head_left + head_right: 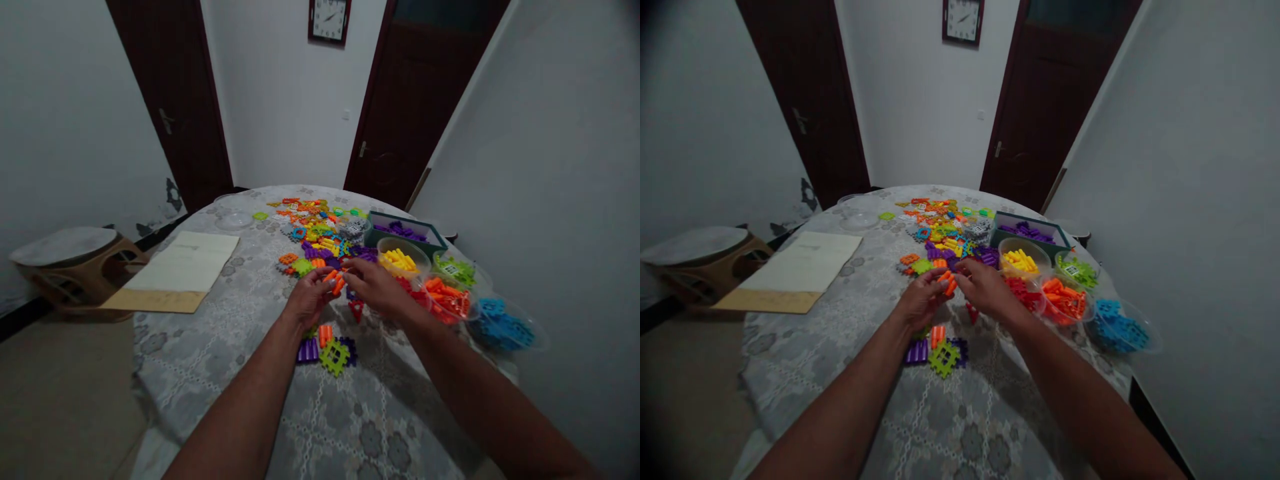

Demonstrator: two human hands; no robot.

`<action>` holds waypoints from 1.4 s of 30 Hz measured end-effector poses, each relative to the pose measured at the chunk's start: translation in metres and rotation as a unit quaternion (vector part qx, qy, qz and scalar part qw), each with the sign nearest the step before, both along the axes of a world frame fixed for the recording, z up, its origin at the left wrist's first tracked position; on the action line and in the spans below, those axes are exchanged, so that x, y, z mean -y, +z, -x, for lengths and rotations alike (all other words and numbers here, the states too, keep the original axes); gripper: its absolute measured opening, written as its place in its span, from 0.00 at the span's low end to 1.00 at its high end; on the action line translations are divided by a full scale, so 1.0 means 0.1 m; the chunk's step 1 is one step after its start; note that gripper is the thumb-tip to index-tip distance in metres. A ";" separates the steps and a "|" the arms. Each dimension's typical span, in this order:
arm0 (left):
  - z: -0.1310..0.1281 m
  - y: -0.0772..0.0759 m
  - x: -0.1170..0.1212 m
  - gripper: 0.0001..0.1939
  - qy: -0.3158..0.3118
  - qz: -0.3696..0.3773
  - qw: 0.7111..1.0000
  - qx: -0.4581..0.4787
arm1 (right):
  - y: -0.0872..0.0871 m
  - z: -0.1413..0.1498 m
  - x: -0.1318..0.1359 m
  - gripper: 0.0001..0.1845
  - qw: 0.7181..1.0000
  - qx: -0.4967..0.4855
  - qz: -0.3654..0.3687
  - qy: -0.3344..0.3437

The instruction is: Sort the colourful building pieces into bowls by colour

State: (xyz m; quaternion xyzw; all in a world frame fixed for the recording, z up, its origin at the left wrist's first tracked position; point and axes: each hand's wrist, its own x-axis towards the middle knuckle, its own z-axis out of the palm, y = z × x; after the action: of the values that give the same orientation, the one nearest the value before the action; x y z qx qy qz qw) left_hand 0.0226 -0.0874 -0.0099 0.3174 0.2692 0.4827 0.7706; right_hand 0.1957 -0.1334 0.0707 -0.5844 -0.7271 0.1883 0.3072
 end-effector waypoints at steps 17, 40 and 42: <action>0.01 0.00 -0.09 0.20 0.044 0.007 0.996 -0.076 | -0.17 -0.13 0.70 0.19 0.985 -0.161 0.039 -0.038; 0.05 -0.01 -0.14 0.19 0.155 -0.024 0.980 -0.124 | -0.14 -1.02 1.17 0.13 0.936 0.040 -0.225 -0.267; 0.07 0.02 -0.13 0.19 0.164 -0.031 0.978 -0.126 | -0.16 -0.69 1.23 0.13 0.981 0.040 -0.155 -0.111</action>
State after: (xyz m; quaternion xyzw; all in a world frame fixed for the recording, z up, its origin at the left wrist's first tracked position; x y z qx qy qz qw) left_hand 0.0159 -0.0743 -0.0080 0.3513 0.3969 0.5667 0.6308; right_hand 0.2643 -0.2565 0.0547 -0.6140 -0.6898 0.0146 0.3834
